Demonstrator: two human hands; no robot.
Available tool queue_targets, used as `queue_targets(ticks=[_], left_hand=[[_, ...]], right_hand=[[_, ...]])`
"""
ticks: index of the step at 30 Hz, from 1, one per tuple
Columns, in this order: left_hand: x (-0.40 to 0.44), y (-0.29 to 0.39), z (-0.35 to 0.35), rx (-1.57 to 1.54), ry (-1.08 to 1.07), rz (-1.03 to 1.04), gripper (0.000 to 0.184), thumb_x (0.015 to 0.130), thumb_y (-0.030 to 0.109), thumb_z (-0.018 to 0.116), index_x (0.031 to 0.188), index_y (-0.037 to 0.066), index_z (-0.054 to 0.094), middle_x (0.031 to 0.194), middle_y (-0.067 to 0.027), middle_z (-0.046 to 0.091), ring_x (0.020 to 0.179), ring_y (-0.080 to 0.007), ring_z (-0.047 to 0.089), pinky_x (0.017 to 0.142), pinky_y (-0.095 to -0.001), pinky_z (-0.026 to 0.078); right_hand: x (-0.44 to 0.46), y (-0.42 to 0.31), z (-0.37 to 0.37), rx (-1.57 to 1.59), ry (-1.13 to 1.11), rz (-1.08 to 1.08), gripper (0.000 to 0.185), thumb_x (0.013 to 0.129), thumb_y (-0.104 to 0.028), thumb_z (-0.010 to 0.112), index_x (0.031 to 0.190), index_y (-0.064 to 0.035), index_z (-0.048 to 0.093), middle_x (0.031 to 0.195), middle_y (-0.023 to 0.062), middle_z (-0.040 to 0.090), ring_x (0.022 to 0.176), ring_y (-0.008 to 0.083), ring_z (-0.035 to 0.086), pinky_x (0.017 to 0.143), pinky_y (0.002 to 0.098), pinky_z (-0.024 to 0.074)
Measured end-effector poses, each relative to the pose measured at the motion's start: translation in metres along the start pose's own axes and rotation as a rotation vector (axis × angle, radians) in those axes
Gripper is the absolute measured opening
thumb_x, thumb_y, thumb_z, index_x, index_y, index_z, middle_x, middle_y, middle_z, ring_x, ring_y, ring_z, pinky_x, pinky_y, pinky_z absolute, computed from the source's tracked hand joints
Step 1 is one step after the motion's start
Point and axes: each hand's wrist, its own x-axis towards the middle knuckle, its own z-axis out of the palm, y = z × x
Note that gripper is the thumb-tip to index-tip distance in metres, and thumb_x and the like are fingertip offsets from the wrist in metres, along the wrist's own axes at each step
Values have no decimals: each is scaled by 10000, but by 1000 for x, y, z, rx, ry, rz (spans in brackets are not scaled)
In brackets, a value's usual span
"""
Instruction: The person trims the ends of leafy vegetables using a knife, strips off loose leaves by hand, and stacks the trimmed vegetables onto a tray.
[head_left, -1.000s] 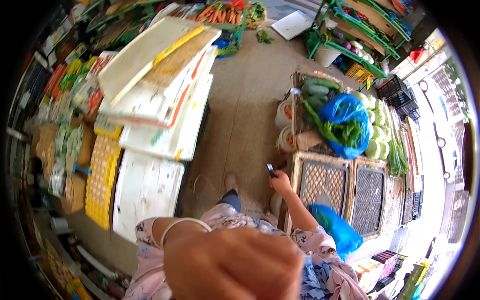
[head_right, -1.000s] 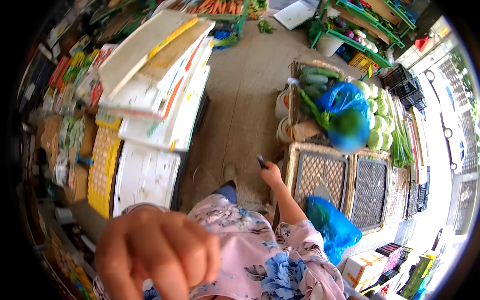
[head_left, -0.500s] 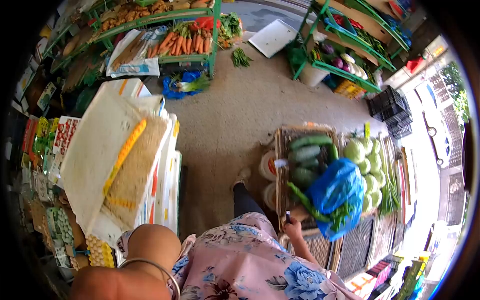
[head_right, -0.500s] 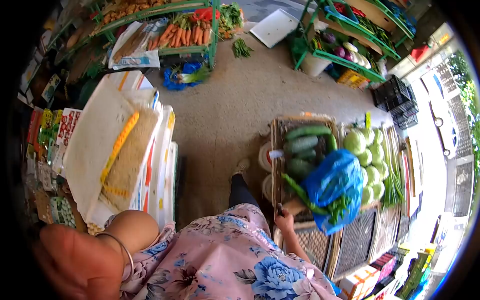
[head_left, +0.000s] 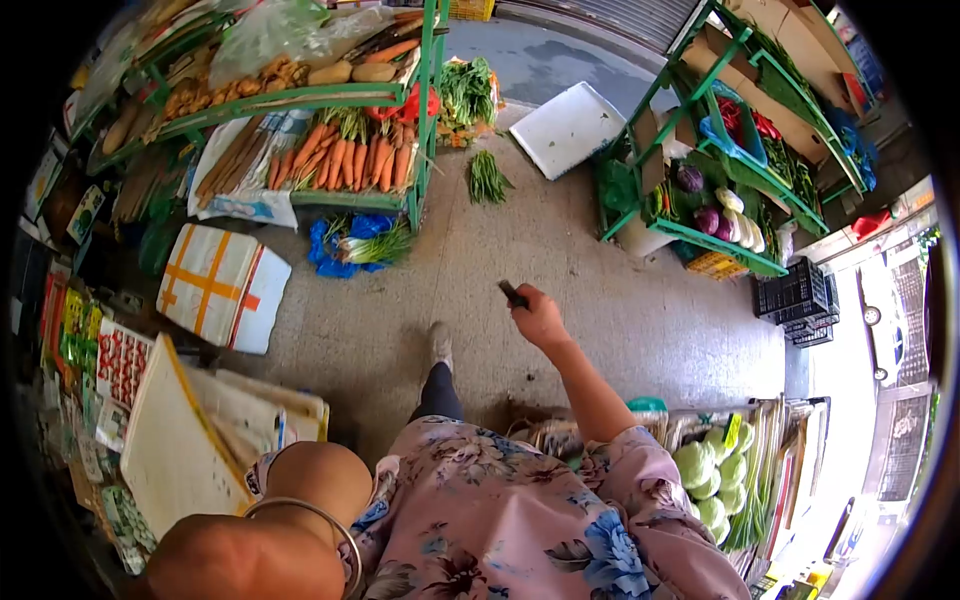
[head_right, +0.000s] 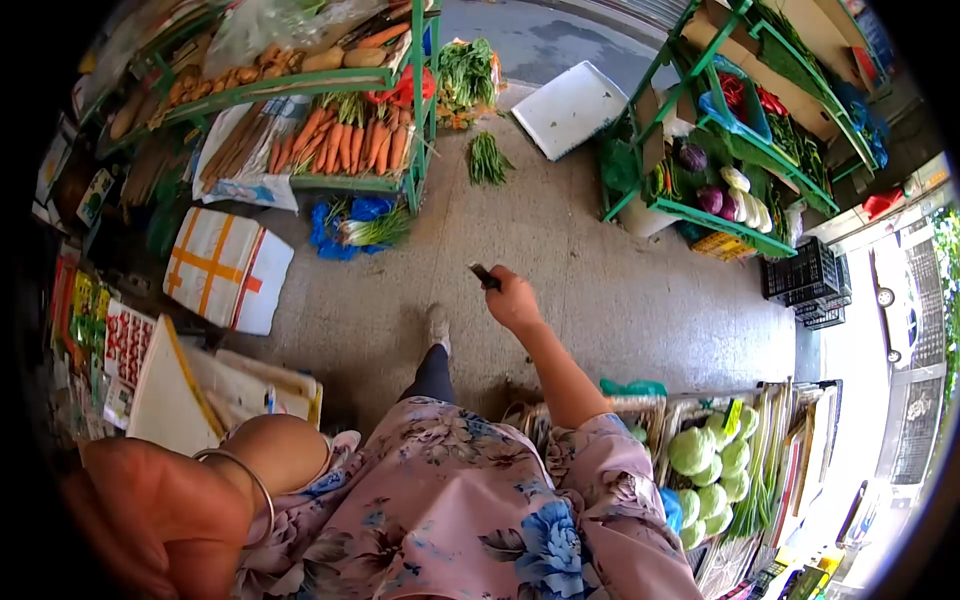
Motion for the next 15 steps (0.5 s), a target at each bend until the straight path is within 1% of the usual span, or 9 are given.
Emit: queue_targets(ticks=[1,4,5,6,8,10,11,12,15], left_hand=[[8,-29,-6,-5,1,3,156,798,329,576,854,185,556,681,25,486,614,-124,443,601,-274,374],[28,-127,-27,-56,7,35,152,798,333,571,833,187,553,680,27,486,620,-126,442,608,-279,373],[36,-161,-30,-79,25,51,151,797,335,570,826,188,552,680,27,485,622,-126,442,610,-280,372],[37,-203,-32,-65,158,186,184,795,353,526,677,212,515,643,51,471,605,-124,412,622,-311,331],[48,-282,-50,-68,77,83,142,803,271,477,689,190,499,632,53,458,588,-126,409,609,-282,322],[46,-366,-63,-93,-31,-234,103,777,145,508,777,42,516,702,-64,483,615,-193,451,584,-314,377],[34,-403,-60,-145,56,-453,74,766,69,511,804,7,523,724,-84,489,615,-189,454,558,-299,386],[22,-440,-57,-214,165,-665,81,755,-6,514,831,-28,531,747,-103,495,615,-185,457,532,-285,394],[-9,-548,-47,-182,-167,-1256,98,858,104,522,889,12,537,721,0,495,615,-35,433,529,-177,365]], right_hand=[[28,6,-5,-2,10,1,125,736,-93,507,823,-19,557,649,133,558,602,256,552,563,347,423],[90,85,3,-251,-37,133,194,759,-190,511,857,-38,580,808,232,588,802,408,560,676,459,445],[98,124,-1,-340,-124,277,229,748,-203,515,887,-36,587,839,235,596,838,412,560,705,457,455],[94,154,-12,-338,-150,449,234,742,-203,516,875,-31,601,867,235,601,845,408,568,717,447,465],[71,214,-44,-439,-117,791,213,708,-225,572,822,-61,642,871,169,631,814,327,610,685,403,486],[30,285,-73,-981,-586,503,185,662,-247,634,775,-106,669,832,101,652,792,261,628,641,360,495],[12,310,-85,-1064,-706,463,173,639,-258,666,752,-128,683,813,68,663,780,228,637,620,338,499],[10,307,-93,-1029,-704,557,91,637,-215,655,698,-152,680,726,56,655,710,229,639,556,346,487],[11,303,-132,-847,-648,776,82,650,-229,642,649,-154,676,716,55,656,693,222,639,559,338,485]])
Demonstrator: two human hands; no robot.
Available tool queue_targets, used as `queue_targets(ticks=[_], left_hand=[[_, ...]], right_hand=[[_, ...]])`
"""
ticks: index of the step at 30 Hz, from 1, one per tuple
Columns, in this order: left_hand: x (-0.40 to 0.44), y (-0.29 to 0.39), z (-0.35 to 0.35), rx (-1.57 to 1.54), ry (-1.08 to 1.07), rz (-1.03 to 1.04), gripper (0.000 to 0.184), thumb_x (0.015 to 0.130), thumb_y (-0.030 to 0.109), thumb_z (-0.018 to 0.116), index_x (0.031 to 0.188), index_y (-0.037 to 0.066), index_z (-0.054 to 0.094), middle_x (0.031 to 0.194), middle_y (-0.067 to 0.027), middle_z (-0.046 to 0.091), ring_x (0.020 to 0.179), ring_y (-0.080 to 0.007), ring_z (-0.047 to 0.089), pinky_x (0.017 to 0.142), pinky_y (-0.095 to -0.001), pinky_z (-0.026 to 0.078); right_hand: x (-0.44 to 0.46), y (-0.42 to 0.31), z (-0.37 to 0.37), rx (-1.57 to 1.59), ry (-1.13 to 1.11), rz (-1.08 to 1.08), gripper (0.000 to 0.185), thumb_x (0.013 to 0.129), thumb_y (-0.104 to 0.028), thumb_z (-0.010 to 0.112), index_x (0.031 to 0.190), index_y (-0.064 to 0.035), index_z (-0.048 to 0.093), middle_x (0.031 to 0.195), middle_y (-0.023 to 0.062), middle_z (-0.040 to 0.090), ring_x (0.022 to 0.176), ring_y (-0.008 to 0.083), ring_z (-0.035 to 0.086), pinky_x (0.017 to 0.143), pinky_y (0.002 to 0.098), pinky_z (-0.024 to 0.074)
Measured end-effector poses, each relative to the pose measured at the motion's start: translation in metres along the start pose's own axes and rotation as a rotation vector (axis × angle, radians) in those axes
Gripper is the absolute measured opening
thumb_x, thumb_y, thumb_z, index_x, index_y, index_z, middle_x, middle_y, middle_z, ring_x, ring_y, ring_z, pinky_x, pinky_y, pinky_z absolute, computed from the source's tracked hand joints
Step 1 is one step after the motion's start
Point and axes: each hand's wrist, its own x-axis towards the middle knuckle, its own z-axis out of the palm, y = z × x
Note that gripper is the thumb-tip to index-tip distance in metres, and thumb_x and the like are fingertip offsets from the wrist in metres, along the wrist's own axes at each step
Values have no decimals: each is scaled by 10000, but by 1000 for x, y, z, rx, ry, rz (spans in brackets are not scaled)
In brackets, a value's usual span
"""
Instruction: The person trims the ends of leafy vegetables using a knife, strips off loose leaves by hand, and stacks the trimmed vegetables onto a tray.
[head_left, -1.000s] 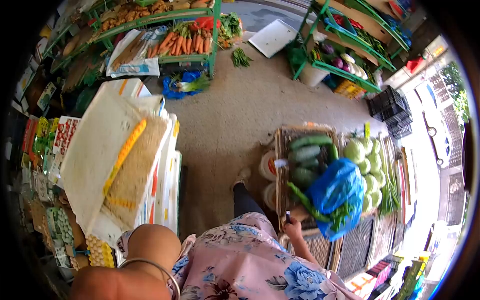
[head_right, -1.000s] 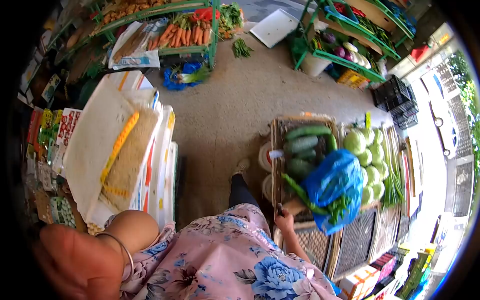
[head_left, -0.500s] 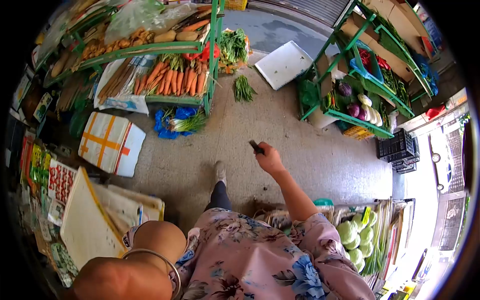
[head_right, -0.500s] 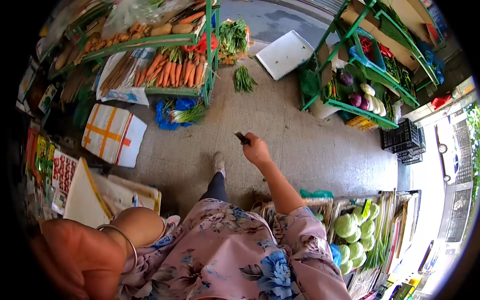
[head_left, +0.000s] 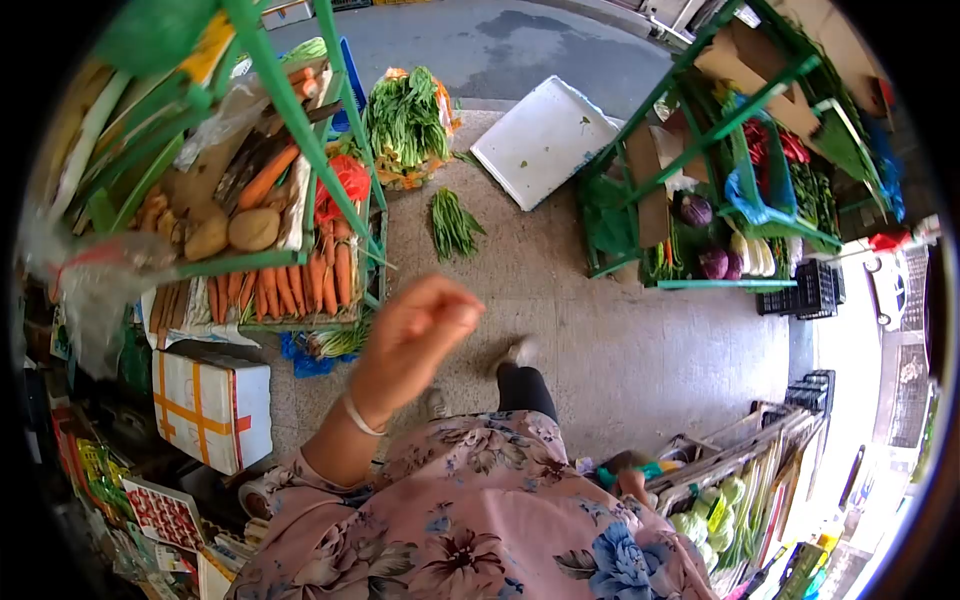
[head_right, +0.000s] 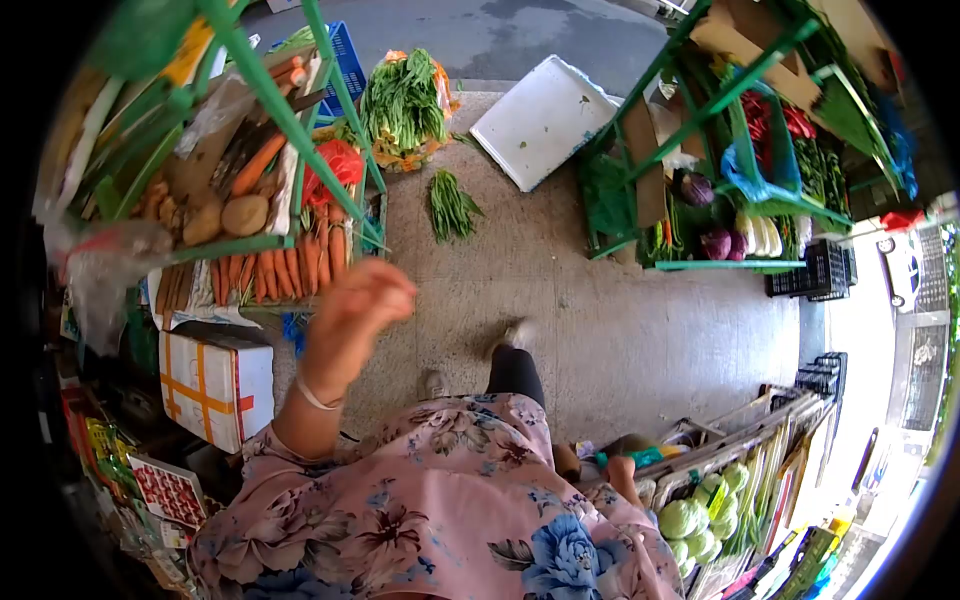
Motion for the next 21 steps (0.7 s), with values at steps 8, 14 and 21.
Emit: queue_targets(ticks=[8,14,21], left_hand=[[155,-151,11,344,-359,-478,221,813,190,616,955,32,559,758,4,554,667,-57,501,609,-205,426],[268,-192,-6,316,19,-599,230,824,198,590,953,10,558,739,-15,555,665,-80,510,618,-234,432],[357,-264,-62,291,133,-725,247,815,230,601,949,25,564,762,-29,555,668,-98,521,638,-248,439]], right_hand=[[215,33,-186,165,22,-75,166,709,-226,565,626,-130,673,674,70,649,646,232,634,557,348,481],[339,0,-575,1180,473,-210,110,782,-81,461,721,-80,553,560,37,499,428,155,482,383,300,363],[386,-100,-824,1300,538,-388,79,707,-17,444,705,-56,512,483,-15,386,397,112,406,353,264,313]])
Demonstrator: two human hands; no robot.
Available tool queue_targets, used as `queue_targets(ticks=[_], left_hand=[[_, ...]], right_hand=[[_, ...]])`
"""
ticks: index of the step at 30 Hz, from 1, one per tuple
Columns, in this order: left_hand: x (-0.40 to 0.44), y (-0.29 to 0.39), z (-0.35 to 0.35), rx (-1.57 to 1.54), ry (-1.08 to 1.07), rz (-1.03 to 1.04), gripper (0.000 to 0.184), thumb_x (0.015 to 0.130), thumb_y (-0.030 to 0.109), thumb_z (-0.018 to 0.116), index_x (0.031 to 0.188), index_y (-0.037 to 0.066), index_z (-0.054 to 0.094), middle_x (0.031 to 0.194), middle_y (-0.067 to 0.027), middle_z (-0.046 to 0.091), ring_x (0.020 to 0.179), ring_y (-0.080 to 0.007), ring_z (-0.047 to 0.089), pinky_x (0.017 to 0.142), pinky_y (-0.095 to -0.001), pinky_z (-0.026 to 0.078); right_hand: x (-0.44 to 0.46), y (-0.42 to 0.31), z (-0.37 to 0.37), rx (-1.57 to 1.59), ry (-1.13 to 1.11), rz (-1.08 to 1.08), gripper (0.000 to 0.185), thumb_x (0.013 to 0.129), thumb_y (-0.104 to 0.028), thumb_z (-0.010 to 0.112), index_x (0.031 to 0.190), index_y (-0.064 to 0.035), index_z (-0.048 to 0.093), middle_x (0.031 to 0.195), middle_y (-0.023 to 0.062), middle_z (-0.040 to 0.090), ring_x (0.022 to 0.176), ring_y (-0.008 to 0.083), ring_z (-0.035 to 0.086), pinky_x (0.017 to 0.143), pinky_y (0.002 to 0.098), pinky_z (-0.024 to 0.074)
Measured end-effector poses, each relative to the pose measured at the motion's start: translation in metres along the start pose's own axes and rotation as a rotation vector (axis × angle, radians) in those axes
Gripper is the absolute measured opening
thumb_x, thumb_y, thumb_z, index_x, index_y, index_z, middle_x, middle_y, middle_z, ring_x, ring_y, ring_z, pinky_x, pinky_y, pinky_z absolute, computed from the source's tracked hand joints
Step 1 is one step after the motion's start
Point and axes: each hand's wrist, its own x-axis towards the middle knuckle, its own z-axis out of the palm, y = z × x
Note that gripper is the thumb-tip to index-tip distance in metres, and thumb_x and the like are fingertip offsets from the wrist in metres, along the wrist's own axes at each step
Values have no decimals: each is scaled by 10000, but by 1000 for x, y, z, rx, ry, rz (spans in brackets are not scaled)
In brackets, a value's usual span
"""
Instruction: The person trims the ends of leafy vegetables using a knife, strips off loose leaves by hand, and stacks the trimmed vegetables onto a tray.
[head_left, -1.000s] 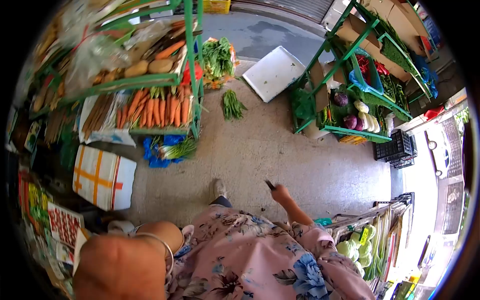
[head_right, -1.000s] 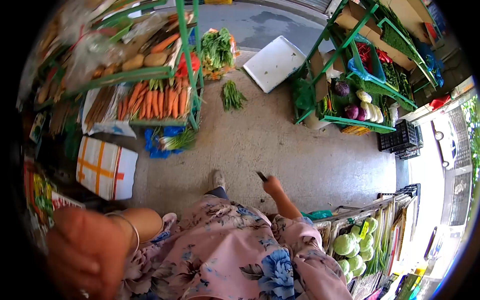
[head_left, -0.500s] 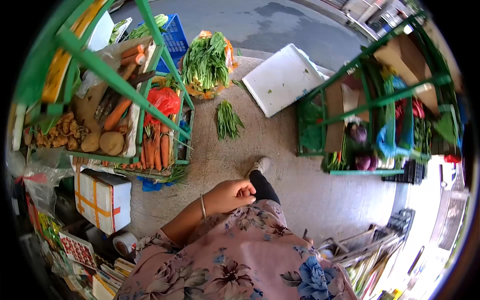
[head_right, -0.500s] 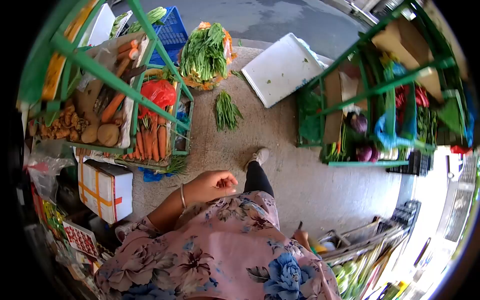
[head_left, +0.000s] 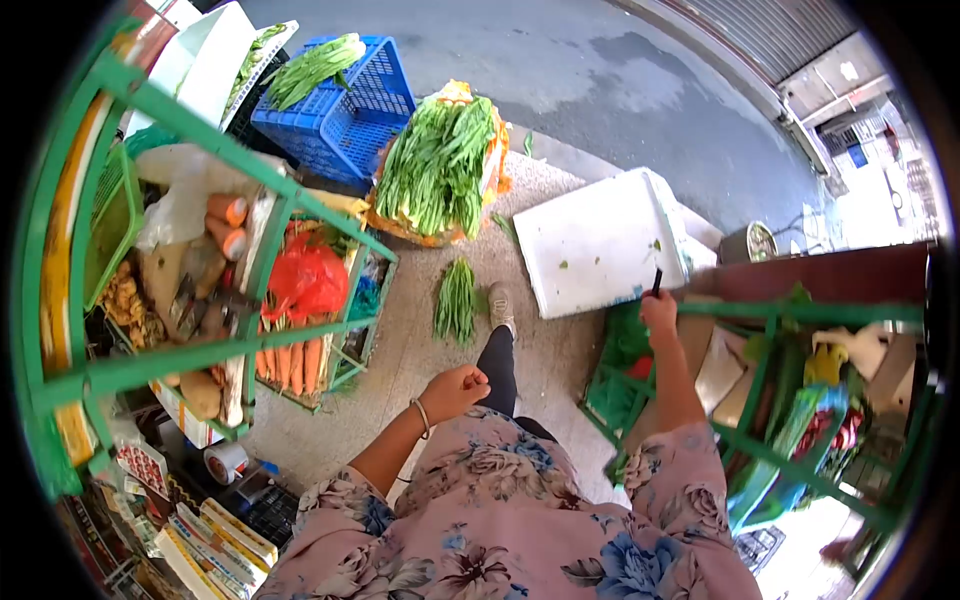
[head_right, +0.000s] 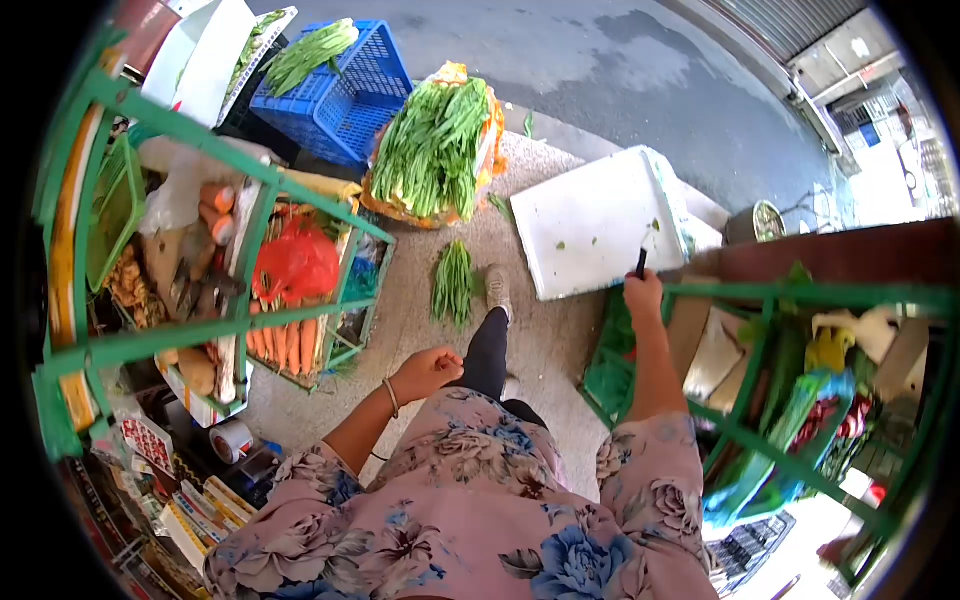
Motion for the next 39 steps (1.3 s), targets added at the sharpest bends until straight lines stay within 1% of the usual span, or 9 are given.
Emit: queue_targets(ticks=[3,6,11,15,21,26,28,31,39], left_hand=[[75,-14,-18,-167,-1,-101,251,819,237,601,942,21,563,793,-35,563,687,-99,533,629,-245,452],[160,-49,-38,-339,62,-205,241,812,223,605,935,20,563,763,-32,569,662,-110,543,592,-241,461],[248,-104,-72,-363,324,-540,187,745,187,597,829,21,602,677,-64,600,566,-130,561,542,-268,455],[328,-240,-77,-155,396,-642,170,740,175,575,775,13,609,641,-69,598,561,-200,573,576,-323,468],[408,-275,-90,168,385,-889,566,693,280,673,1128,-32,489,1157,-210,483,1077,-301,478,885,-372,411],[474,-299,-70,273,442,-971,936,635,419,717,1330,18,234,1356,-198,227,1239,-319,279,992,-395,326],[496,-330,-59,297,509,-988,1045,612,454,730,1369,37,143,1389,-192,157,1272,-322,222,1012,-399,306],[521,-369,-42,371,667,-1025,1076,558,418,766,1380,158,123,1408,-155,133,1290,-335,190,1041,-446,230],[497,-345,-47,218,549,-859,917,497,346,798,1227,97,302,1242,-147,370,1156,-312,373,937,-441,354]], right_hand=[[51,44,40,-330,21,-196,98,691,-122,540,628,-57,503,511,-2,453,449,111,428,414,278,333],[47,64,56,-692,-53,-57,171,659,-184,593,711,-39,521,612,90,533,543,208,492,539,342,415],[80,153,16,-691,-1,317,141,682,-137,587,786,-42,593,640,80,565,557,206,531,545,334,428],[146,141,41,-693,-36,286,129,734,-91,541,769,-58,661,642,91,592,579,191,554,549,333,434],[300,125,-8,-1170,268,-24,170,822,-133,525,942,-57,618,889,141,609,797,232,579,730,318,449],[400,151,-93,-771,308,-281,517,802,-215,639,1234,-10,442,1161,132,521,1052,194,495,901,295,374],[411,165,-80,-339,112,71,558,792,-201,650,1258,-7,415,1191,139,495,1100,200,469,931,296,343],[404,160,-37,-504,52,231,515,788,-149,634,1235,8,432,1160,111,513,1082,182,479,888,282,375],[420,205,-28,-657,-71,120,244,768,-45,587,977,-7,466,814,20,448,745,113,412,686,252,378]])
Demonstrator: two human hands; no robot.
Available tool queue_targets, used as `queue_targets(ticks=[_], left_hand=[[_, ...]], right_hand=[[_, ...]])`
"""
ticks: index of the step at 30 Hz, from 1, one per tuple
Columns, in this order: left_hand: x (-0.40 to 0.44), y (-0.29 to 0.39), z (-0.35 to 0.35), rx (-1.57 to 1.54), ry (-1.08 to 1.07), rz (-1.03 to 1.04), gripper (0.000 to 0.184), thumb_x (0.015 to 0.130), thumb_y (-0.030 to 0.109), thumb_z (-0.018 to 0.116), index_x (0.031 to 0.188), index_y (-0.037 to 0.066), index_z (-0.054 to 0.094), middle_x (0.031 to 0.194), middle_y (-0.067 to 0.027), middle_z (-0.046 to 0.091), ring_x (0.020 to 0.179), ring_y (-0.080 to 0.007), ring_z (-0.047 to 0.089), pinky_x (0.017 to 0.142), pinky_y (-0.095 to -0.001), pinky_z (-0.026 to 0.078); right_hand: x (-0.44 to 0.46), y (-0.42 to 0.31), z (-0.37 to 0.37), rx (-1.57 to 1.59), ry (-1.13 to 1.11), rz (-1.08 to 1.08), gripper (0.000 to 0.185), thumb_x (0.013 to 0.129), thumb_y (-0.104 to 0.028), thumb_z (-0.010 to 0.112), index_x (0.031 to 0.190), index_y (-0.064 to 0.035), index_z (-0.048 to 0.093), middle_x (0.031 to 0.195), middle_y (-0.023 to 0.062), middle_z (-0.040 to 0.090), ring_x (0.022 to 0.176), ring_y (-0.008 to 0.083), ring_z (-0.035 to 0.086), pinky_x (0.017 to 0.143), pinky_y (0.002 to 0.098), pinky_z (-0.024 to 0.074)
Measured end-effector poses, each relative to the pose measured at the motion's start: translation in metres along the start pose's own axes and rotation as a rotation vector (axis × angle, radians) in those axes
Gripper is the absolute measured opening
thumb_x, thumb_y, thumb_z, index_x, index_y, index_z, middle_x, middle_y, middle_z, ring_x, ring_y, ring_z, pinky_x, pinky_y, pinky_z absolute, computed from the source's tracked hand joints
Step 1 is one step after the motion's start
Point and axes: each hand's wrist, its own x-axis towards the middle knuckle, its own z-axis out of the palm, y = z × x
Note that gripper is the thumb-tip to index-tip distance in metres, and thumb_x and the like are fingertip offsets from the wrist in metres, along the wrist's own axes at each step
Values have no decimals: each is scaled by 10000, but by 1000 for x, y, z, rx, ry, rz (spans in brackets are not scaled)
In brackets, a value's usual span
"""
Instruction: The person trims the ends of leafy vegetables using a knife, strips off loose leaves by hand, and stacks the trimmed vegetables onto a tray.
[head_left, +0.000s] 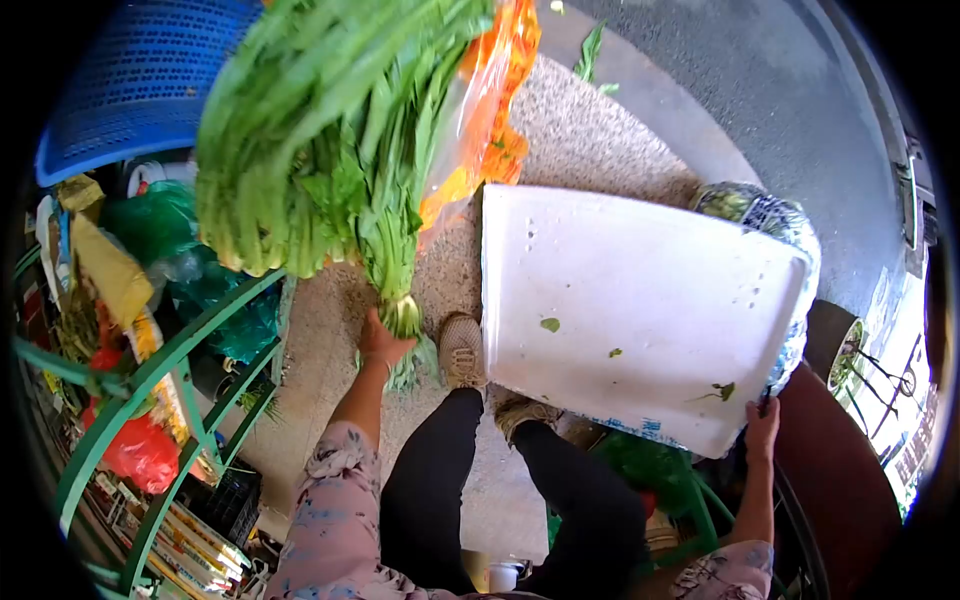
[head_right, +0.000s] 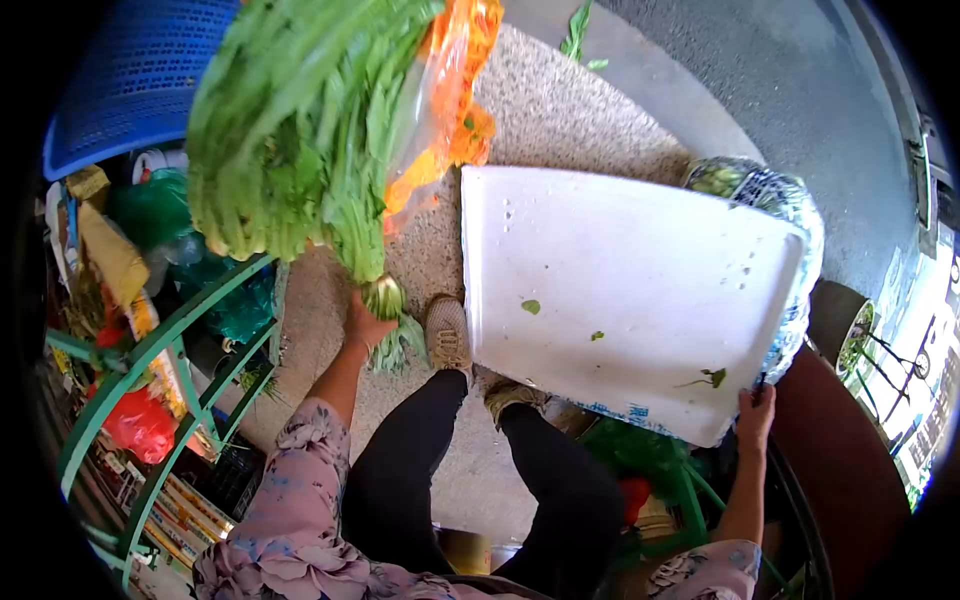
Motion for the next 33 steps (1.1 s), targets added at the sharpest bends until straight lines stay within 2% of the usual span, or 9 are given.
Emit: queue_targets(ticks=[5,7,9,11,16,19,22,31,33], left_hand=[[-115,-16,-78,-48,112,148,787,502,218,816,1110,61,343,1082,-128,429,1016,-296,465,849,-413,418],[-168,-16,-122,-187,129,177,795,494,191,823,1107,50,335,1069,-131,425,1007,-283,468,839,-395,427],[-221,-12,-165,-327,158,197,802,488,178,827,1103,42,330,1058,-134,423,1001,-274,469,832,-384,433],[-270,3,-214,-368,211,247,834,472,159,829,1112,25,311,1051,-138,416,1005,-257,463,831,-365,435],[-338,25,-278,-698,437,555,751,545,107,739,1139,21,288,1045,-135,450,955,-252,495,839,-358,413],[-394,89,-330,-855,430,538,760,543,107,740,1144,26,282,1069,-142,453,981,-246,485,855,-355,403],[-412,137,-351,-924,518,583,784,558,122,745,1160,26,252,1072,-148,460,992,-251,484,855,-351,403],[-347,294,-443,-802,770,668,917,569,174,775,1264,62,187,1163,-174,411,1075,-299,454,886,-405,389],[-324,332,-476,-738,749,609,911,542,170,785,1246,56,219,1167,-174,389,1091,-308,433,900,-394,384]], right_hand=[[-30,-52,-25,232,-30,-99,428,693,-100,584,1075,3,420,842,56,503,710,132,463,629,278,409],[-55,-94,-48,78,-29,-365,483,665,-103,583,1107,20,433,891,82,536,728,124,489,620,271,417],[-72,-137,-75,63,-270,-197,312,646,-103,568,917,51,551,699,59,551,598,116,484,540,278,425],[-96,-176,-114,59,-207,-288,250,647,-113,554,831,56,559,584,27,511,520,117,453,487,285,408],[-115,-205,-223,282,-13,-391,182,647,-95,540,746,58,532,570,-5,482,506,86,417,455,258,359],[-128,-225,-288,493,20,-373,162,677,-43,517,812,43,546,662,-14,511,550,77,435,485,240,354],[-120,-248,-325,591,128,-278,234,709,-17,495,924,61,548,749,22,554,584,112,491,542,246,398],[7,-395,-345,1075,-114,-237,311,708,-145,536,901,97,521,805,109,561,669,208,557,618,351,478],[19,-446,-346,1114,-161,-138,343,713,-147,508,959,91,497,911,129,545,832,250,553,733,386,466]])
